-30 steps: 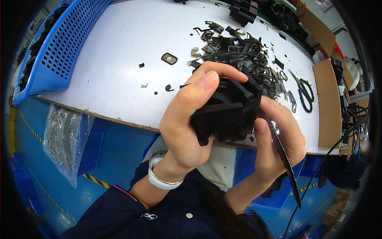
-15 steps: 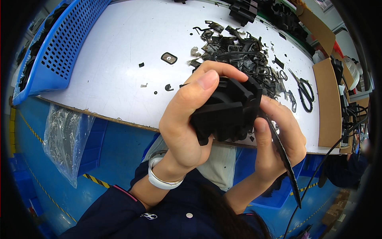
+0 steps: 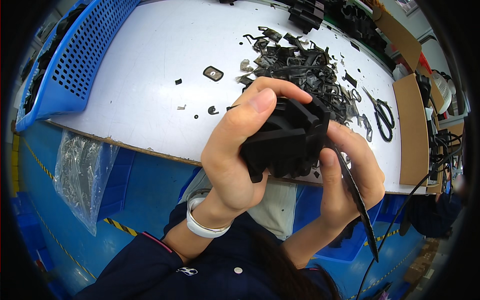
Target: The person cleans plastic molded parts by deburring them with a small deburring tool.
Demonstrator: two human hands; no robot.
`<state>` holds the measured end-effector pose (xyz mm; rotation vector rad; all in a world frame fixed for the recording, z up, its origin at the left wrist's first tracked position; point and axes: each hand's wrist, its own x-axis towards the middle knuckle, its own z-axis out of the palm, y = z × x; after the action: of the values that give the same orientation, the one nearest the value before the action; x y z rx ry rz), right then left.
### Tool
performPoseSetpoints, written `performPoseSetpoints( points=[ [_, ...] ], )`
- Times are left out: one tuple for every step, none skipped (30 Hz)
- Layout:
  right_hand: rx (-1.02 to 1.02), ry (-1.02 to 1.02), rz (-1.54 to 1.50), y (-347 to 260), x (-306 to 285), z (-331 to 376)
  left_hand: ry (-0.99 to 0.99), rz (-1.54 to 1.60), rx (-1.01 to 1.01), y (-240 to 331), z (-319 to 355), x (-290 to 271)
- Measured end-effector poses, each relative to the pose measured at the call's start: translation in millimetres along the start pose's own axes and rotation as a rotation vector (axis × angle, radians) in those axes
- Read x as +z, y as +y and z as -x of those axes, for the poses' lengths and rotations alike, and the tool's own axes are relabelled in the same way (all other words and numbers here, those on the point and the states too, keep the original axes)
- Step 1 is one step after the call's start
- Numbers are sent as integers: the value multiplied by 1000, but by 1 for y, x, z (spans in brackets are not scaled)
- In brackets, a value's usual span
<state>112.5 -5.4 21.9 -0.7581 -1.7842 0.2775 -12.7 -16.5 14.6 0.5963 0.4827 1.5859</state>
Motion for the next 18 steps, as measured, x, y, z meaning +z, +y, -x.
performPoseSetpoints(
  points=[
    [2,1,0,0,0,0,0,0,1,0,0,0],
    [1,1,0,0,0,0,3,-1,6,0,0,0],
    [5,0,-6,0,0,0,6,-2,11,0,0,0],
    [9,0,-11,0,1,0,6,-1,11,0,0,0],
    [8,0,-11,0,1,0,8,-7,14,1,0,0],
    [7,-2,-4,-1,1,0,9,-12,16,1,0,1],
    [5,-3,4,-1,1,-1,9,-12,16,1,0,1],
    [5,-3,4,-1,1,0,6,-9,15,1,0,1],
    [7,-4,4,-1,1,0,4,-4,14,1,0,1],
    [9,-5,4,-1,1,0,4,-4,14,1,0,0],
    [9,-6,5,-1,1,0,3,-1,13,1,0,0],
    [12,-7,7,-1,1,0,2,1,13,1,0,0],
    [14,-8,8,-1,1,0,2,1,13,1,0,0],
    [14,-8,8,-1,1,0,-1,-2,14,1,0,0],
    [13,-3,7,-1,1,0,-3,-4,14,1,0,0],
    [12,2,6,-1,1,0,-4,-4,14,1,0,0],
    [12,2,6,-1,0,0,-4,-2,14,1,0,0],
    [16,-5,8,-1,-1,0,-3,-1,16,0,0,0]
  ],
)
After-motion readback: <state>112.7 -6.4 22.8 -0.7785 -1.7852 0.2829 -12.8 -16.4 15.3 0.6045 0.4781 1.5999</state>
